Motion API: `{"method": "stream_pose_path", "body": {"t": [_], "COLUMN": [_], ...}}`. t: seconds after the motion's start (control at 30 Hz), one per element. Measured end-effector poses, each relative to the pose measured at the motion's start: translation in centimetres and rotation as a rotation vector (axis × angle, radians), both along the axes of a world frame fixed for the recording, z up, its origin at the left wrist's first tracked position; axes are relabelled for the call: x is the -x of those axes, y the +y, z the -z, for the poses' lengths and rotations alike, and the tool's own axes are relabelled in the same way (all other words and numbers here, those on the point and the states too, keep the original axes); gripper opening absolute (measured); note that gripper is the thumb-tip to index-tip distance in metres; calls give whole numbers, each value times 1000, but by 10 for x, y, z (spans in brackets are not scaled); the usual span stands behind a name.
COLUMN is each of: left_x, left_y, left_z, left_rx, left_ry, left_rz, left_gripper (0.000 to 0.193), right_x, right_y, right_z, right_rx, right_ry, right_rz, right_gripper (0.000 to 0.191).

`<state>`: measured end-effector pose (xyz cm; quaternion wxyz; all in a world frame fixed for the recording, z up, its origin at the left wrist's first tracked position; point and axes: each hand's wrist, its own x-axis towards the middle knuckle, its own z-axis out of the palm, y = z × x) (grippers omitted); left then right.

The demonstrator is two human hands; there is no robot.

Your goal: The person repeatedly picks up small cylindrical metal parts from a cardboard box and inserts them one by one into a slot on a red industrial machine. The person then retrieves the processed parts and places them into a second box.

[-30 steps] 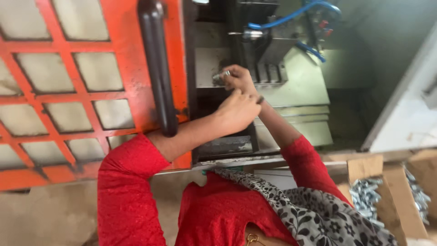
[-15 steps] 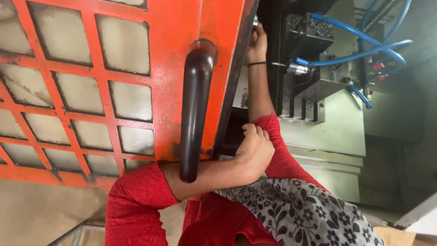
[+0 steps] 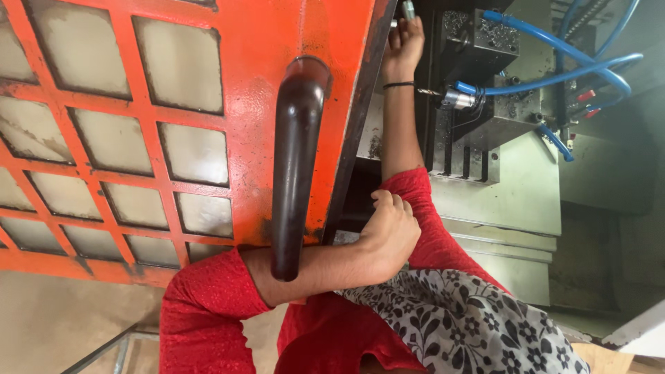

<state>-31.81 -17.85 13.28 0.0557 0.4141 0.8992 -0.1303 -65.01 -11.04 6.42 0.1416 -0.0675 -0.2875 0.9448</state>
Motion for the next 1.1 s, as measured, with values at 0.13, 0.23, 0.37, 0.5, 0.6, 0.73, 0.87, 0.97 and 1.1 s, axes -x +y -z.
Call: {"method": "stream_pose_path", "body": {"t": [0.13,0.23,0.37,0.5,0.6,0.73,0.87,0.97,1.1], "left_x": [0,0,-2,-2,-2,-2,0,-2,-3], "left_y": [0,-1,1,2,2,1,1,1,1], "left_z": [-1,2,7,9,8,5,4,6,7], "left_rx": [-7,-2,-23,-36,-24,-13,33,-9,-12], "left_ry": [-14,6,14,15,2,-11,-65,-26,-19], "left_rz": [-10,-4,-6,-5,-7,7,48,23,33], "left_gripper": [39,40,42,42,43,41,47,44,43], "right_x": [5,2,-15,-21,-18,-9,-4,-7,-14], "right_y": [2,7,-3,-14,-12,-11,-11,-8,-6], "right_z": [-6,-6,7,17,18,16,13,14,14], "right_rx": [-11,54,-318,-482,-537,-590,-660,-834,-867], "right_ry": [163,13,-127,92,178,196,191,147,220], "right_rz": [-109,94,245,188,178,107,92,119,109], "right_gripper": [25,25,22,29,32,35,37,38,36]}}
